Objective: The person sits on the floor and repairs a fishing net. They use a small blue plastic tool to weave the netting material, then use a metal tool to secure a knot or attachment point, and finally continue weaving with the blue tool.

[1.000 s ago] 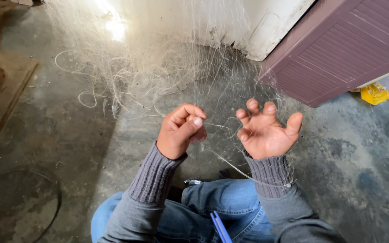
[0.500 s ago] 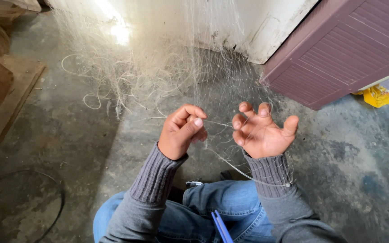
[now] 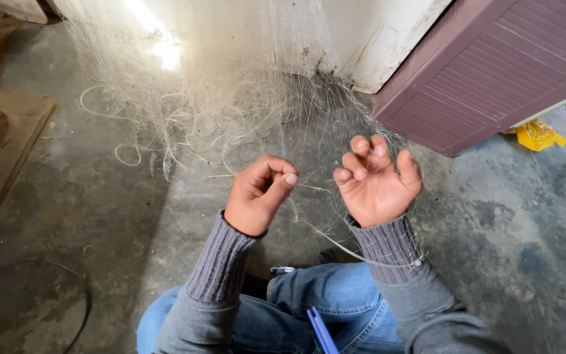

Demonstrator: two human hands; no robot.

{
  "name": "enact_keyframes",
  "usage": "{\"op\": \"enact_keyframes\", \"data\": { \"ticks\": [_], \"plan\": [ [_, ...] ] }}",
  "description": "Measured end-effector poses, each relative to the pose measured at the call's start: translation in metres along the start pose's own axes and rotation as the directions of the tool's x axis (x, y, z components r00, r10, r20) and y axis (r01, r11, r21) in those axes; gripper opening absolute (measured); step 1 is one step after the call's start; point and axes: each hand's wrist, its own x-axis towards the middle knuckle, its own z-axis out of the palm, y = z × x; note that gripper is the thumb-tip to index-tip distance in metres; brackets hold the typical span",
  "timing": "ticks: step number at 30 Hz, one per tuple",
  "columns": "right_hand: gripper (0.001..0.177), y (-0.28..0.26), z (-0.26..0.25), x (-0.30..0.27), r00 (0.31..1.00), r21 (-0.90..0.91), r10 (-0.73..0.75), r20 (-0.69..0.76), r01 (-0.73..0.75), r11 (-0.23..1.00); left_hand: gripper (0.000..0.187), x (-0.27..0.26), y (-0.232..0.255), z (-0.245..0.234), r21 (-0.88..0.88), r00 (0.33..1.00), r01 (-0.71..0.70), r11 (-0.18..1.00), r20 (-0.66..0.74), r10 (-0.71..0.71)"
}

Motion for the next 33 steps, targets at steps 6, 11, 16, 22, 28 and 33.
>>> {"op": "enact_keyframes", "data": {
  "ticks": [6, 11, 16, 22, 28, 33],
  "plan": [
    [0.020, 0.018, 0.012, 0.004, 0.999, -0.087, 0.027, -0.039, -0.030, 0.996, 0.007, 0.002, 0.023, -0.002, 0.135, 1.000, -0.011, 0.991, 0.017, 0.009],
    [0.016, 0.021, 0.015, 0.009, 0.998, -0.052, 0.050, -0.030, -0.051, 0.997, 0.006, 0.004, 0.030, -0.005, 0.259, 0.998, -0.053, 0.964, 0.052, 0.041],
    [0.016, 0.019, 0.010, 0.006, 0.996, -0.020, 0.090, -0.021, -0.091, 0.996, 0.007, 0.003, 0.029, -0.001, 0.302, 0.995, -0.073, 0.950, 0.086, 0.049],
    [0.014, 0.023, 0.005, 0.002, 0.995, 0.023, 0.099, 0.003, -0.099, 0.995, 0.031, -0.003, 0.076, 0.011, 0.456, 0.984, -0.178, 0.872, 0.056, 0.171],
    [0.024, 0.026, 0.009, -0.007, 0.997, -0.035, -0.011, -0.072, 0.008, 0.999, 0.046, -0.046, 0.130, 0.035, 0.638, 0.747, -0.596, 0.488, 0.217, 0.629],
    [0.011, 0.024, 0.011, -0.005, 0.999, -0.141, -0.050, -0.022, 0.046, 0.989, 0.030, -0.060, 0.145, 0.065, 0.273, 0.682, -0.688, 0.673, 0.560, 0.470]
  ]
}}
